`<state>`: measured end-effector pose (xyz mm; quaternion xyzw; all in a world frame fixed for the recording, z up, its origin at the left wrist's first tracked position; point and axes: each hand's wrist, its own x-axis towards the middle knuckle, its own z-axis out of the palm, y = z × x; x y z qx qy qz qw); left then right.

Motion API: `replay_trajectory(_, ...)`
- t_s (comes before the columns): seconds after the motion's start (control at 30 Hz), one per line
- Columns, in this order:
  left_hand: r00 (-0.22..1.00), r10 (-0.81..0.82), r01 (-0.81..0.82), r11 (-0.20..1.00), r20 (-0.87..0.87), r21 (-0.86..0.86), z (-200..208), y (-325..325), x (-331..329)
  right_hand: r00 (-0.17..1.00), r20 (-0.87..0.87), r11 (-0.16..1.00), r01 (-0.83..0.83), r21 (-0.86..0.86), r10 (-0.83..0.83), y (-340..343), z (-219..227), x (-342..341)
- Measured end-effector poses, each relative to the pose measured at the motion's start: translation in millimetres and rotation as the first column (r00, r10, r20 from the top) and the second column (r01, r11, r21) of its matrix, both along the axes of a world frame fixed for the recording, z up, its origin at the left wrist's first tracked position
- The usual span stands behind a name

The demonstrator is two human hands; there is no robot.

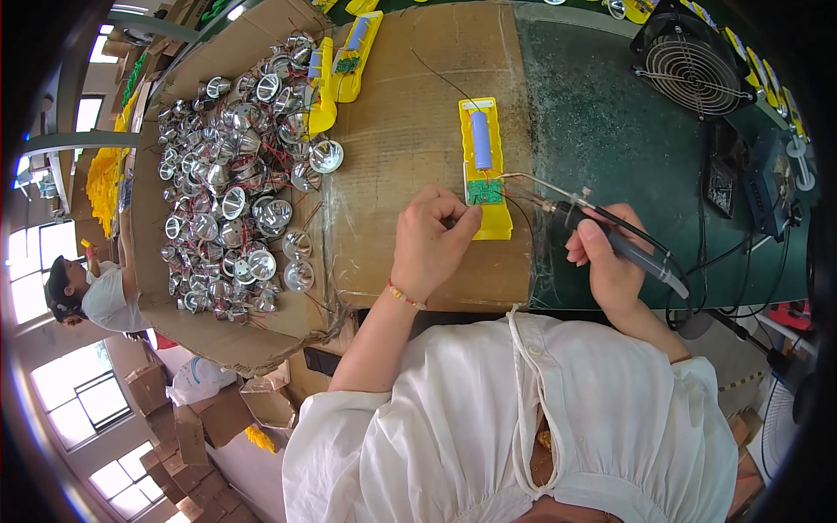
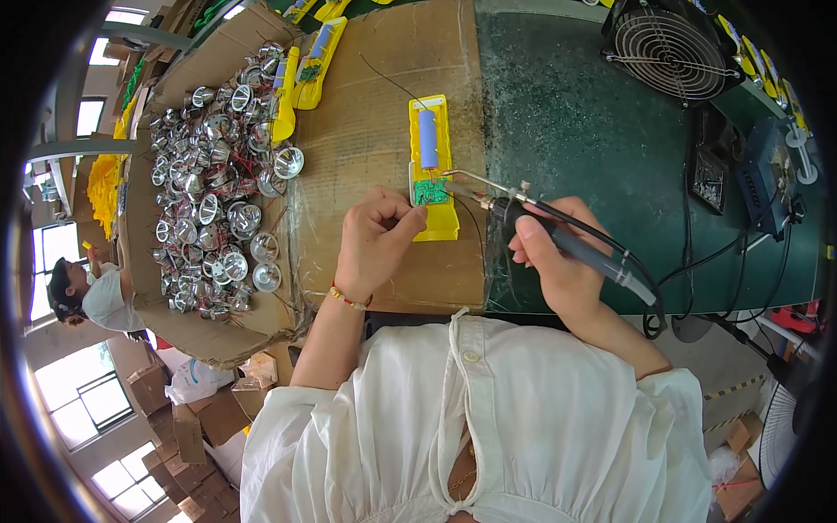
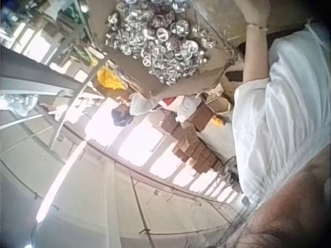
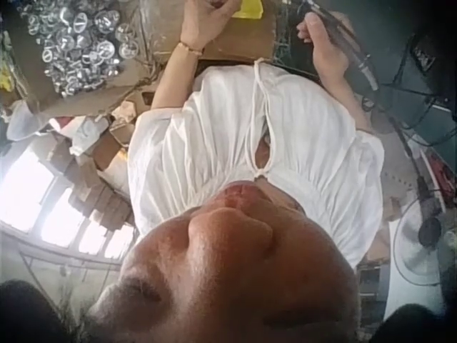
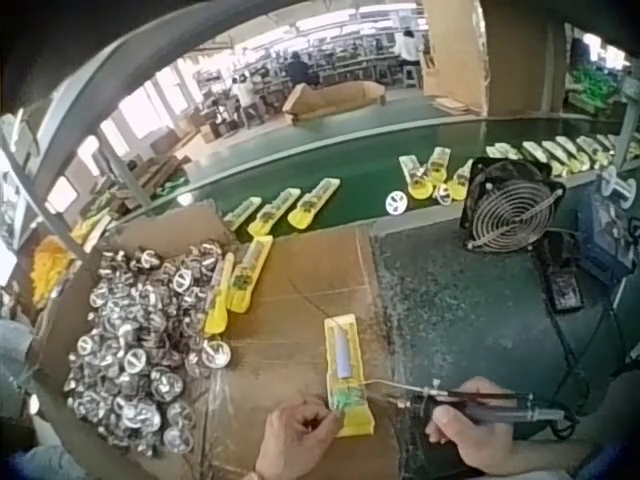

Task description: Soldering wires onto circuit boards for the assembly of portable lights.

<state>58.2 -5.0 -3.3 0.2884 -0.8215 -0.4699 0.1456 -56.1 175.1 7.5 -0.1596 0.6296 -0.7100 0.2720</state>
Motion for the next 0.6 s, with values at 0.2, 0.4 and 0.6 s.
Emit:
replay_trajectory(0.2, 1.000, 0.010, -0.010, 1.000, 0.011, -0.008, -0.5, -0.8, 0.2, 0.999, -0.043, 0.997, -0.003, -0.073, 0.000, 8.6, -4.7, -5.4)
replay_trajectory(0.4, 0.999, -0.014, 0.018, 0.997, 0.049, -0.072, 4.8, 1.7, -0.7, 0.998, -0.042, 0.998, 0.042, -0.056, -0.044, 14.2, -10.9, -14.5)
replay_trajectory(0.6, 0.991, 0.125, -0.134, 0.964, 0.052, 0.230, 21.3, 8.1, 3.6, 0.994, -0.044, 0.994, 0.103, -0.032, -0.104, 24.3, -19.0, -28.0)
